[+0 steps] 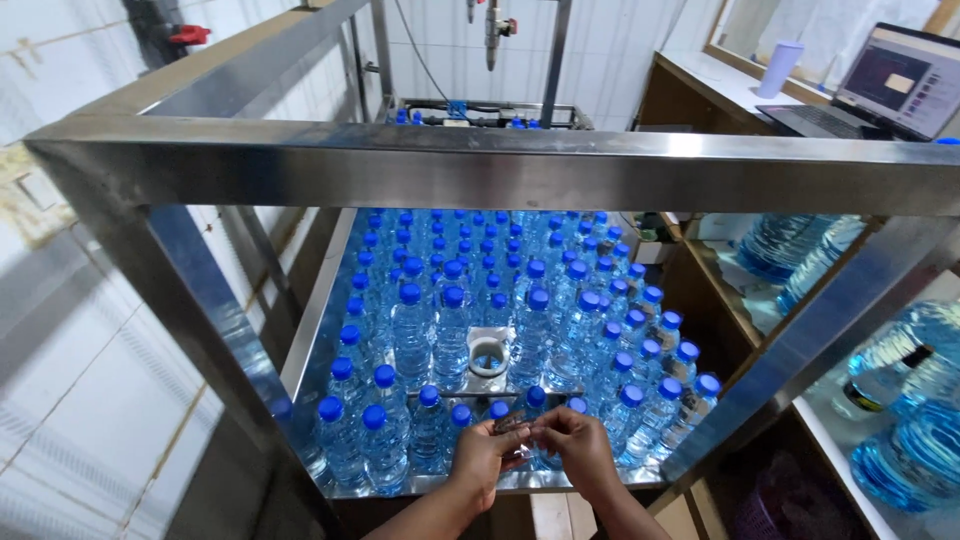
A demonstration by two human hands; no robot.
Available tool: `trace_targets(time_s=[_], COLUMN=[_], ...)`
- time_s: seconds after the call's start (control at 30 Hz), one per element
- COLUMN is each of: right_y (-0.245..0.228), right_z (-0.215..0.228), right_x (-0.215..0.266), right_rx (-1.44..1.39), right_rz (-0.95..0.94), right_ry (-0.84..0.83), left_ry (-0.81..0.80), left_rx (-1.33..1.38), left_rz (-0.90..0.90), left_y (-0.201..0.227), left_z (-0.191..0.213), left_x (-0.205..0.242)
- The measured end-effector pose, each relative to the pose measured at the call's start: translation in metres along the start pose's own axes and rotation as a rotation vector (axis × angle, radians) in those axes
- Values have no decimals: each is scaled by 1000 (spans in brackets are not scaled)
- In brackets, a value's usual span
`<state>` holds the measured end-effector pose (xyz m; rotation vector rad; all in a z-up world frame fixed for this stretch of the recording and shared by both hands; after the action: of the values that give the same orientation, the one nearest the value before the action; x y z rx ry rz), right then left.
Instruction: The person applies small rectangular labels to the necks of plastic water bottles arranged on a stainless steel tray. The person picks each label from a roll, aligns it on a bottle neck, and smooths it down, repeating the process across many bottles.
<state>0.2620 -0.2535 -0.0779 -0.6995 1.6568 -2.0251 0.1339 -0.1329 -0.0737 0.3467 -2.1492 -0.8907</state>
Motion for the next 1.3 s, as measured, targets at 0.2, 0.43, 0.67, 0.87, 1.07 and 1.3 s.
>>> trace_targets(time_s=[0.2, 0.43, 0.67, 0.87, 1.07, 1.3], right_y=[-25, -11, -3, -13, -10, -5], right_z=[-4, 2, 5, 0, 9, -6], right_x=[13, 10, 1, 3, 9, -5], right_rx=[219, 70, -144, -187, -256, -132], right_rz=[-38, -33, -158, -137, -148, -137], right_ry=[1, -69, -95, -12, -138, -26], left_ry=[68, 31, -22, 29, 37, 12], left_rx=[-206, -220, -337, -224, -332, -408], left_rz=[-117, -159, -197, -239, -260, -240], left_y=[-1, -16, -7, -7, 10, 21], left_z=[-1, 5, 1, 9, 15, 8], left_x=[5, -11, 5, -15, -13, -11])
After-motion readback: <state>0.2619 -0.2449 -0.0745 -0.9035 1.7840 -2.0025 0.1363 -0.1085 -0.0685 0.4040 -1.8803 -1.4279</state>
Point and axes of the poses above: each hand's wrist, its own x-axis away from the middle knuckle, its own z-axis out of the back of the hand, y = z × x, the point moved 3 cm from there along -x, towards the middle knuckle, and after that the axes turned 2 degrees about x, right-handed, at the moved point
